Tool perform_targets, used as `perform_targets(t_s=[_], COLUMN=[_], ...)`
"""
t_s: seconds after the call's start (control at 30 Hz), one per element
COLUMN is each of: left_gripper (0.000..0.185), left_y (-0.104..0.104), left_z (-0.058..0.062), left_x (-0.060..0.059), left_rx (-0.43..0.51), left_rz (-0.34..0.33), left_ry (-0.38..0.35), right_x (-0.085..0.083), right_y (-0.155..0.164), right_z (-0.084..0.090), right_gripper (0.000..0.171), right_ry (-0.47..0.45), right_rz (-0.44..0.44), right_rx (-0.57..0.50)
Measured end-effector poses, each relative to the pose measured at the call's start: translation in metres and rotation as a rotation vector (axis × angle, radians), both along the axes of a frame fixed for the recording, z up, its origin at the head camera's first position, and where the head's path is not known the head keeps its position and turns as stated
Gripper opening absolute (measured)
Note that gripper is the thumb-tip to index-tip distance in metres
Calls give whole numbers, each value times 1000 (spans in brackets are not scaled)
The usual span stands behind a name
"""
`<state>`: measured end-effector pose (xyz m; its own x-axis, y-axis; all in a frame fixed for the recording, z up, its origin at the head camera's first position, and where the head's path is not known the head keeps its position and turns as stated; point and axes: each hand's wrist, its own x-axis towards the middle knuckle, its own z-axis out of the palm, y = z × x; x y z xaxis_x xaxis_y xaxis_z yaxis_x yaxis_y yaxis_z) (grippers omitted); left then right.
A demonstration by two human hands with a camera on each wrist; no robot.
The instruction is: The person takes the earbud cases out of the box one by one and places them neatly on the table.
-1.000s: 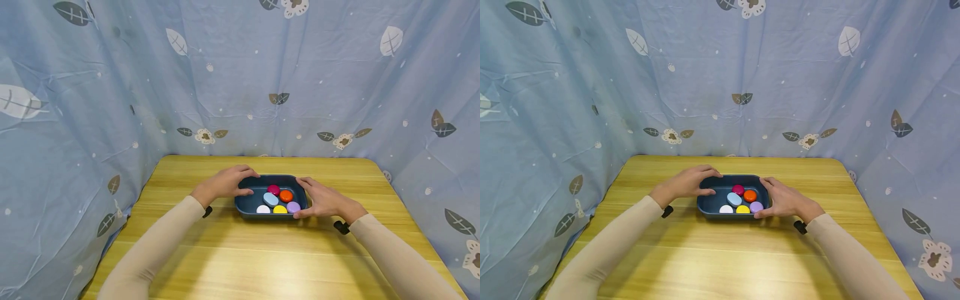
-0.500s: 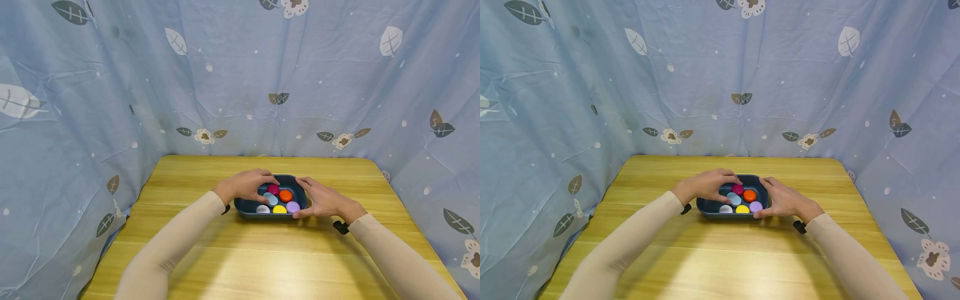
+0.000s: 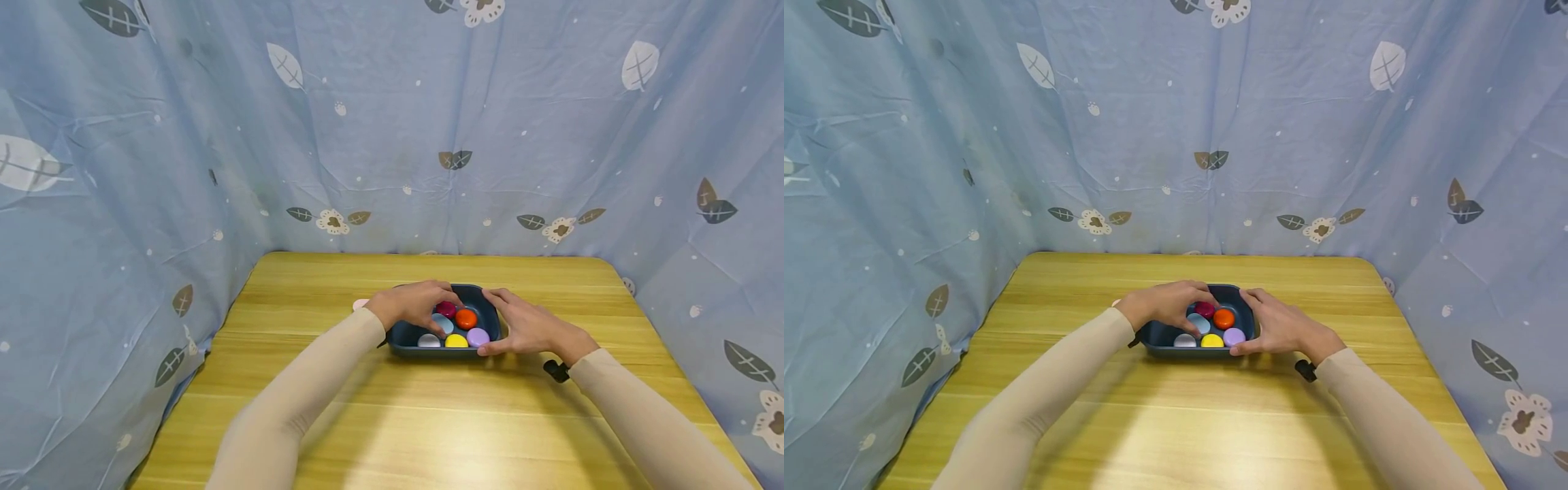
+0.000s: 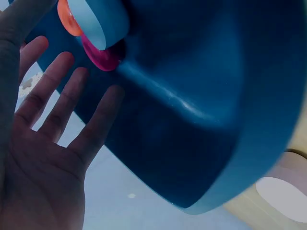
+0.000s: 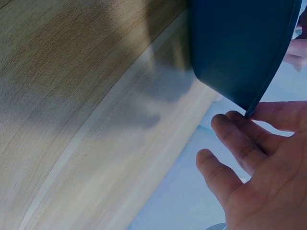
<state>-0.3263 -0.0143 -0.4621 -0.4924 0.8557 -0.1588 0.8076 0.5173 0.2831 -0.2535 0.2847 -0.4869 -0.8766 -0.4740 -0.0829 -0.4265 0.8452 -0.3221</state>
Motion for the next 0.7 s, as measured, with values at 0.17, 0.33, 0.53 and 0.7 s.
perform_targets(t_s=[0.17,0.33,0.53,0.7], left_gripper=[71,65,61,57], left_y=[-1,2,11,14], left_z=[-3,0,3,0], left_x=[-4,-4,-10,-13], left_rx=[-19,-30,-38,-51], left_rz=[13,32,39,51], left_ry=[-28,-58,-97,-124], right_x=[0,1,2,2], right_y=[0,0,0,0], right_z=[-1,0,0,-1], right_gripper=[140,139,138,136], right_ry=[-5,-5,-1,2], right_rz=[-1,0,2,1], right_rx=[-4,-5,-11,-14])
